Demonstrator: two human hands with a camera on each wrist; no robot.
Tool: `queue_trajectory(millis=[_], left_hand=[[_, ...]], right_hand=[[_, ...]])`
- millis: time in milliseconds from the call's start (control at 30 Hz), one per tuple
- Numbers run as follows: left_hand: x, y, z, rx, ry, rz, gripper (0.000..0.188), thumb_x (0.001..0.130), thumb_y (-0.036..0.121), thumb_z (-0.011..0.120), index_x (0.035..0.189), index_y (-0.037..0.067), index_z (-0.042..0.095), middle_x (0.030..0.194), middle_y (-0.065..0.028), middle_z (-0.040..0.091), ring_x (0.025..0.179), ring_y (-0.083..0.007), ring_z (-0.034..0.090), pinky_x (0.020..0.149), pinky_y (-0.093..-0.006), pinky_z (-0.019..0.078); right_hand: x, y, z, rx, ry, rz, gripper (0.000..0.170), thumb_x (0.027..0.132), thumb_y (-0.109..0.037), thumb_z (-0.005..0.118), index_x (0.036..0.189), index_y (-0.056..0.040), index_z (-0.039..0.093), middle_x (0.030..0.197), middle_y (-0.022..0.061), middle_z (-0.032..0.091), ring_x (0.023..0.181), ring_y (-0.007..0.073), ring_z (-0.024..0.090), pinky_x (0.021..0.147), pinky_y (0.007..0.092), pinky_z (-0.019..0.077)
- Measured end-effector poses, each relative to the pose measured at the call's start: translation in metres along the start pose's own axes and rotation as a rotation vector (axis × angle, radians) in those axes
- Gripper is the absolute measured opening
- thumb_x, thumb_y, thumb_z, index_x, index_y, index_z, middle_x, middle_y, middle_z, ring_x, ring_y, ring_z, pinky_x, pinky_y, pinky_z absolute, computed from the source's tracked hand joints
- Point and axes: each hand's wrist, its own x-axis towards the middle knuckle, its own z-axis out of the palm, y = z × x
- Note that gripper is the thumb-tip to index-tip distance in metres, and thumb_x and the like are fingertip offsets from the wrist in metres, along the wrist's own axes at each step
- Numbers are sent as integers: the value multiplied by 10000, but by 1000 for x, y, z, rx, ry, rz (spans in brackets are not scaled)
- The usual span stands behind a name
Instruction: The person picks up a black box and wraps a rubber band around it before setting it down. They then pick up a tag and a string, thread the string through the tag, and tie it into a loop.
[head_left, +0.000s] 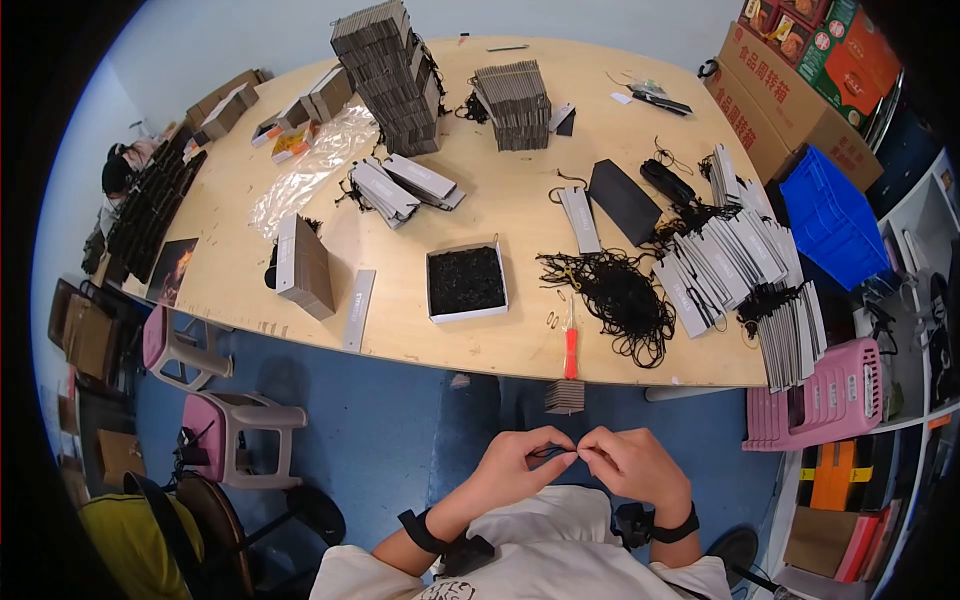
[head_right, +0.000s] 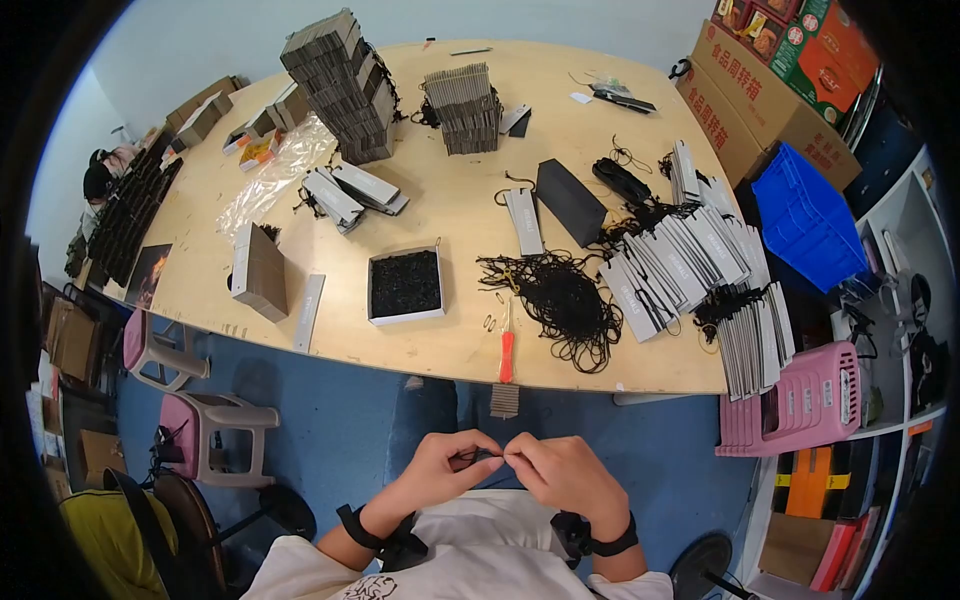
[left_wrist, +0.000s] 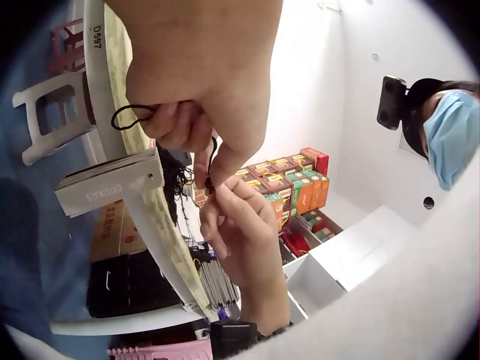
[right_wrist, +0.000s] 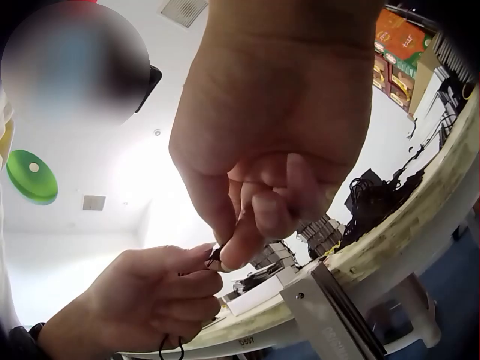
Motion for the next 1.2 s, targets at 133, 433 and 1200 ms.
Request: queue_trajectory(millis=[133, 433, 1200], left_hand=[[0, 0, 1, 122, 16, 36, 138, 849, 104, 685, 956, 22, 654, 554, 20, 413, 510, -41, 319, 468, -230, 261], [1, 3, -5, 153, -102, 113, 124, 843, 78, 670, 952, 21, 655, 574, -22, 486, 501, -62, 372, 473, -233, 309], [-2, -6, 1, -295, -68, -41, 113, 892, 79, 687, 969, -3, 692, 645, 54, 511, 583, -5, 357, 505, -201, 273]], right_hand=[[0, 0, 1, -5, -3, 6, 84, 892, -121, 613, 888, -44, 579, 632, 129, 608, 570, 303, 614, 510, 374, 464], [1, -1, -11, -41, -18, -85, 69, 880, -116, 616, 879, -60, 575, 675, 110, 615, 619, 299, 619, 529, 370, 469], [-4, -3, -8, 245, 270, -43, 122, 812, 4, 680, 931, -25, 670, 758, 75, 622, 546, 150, 548, 490, 264, 415]])
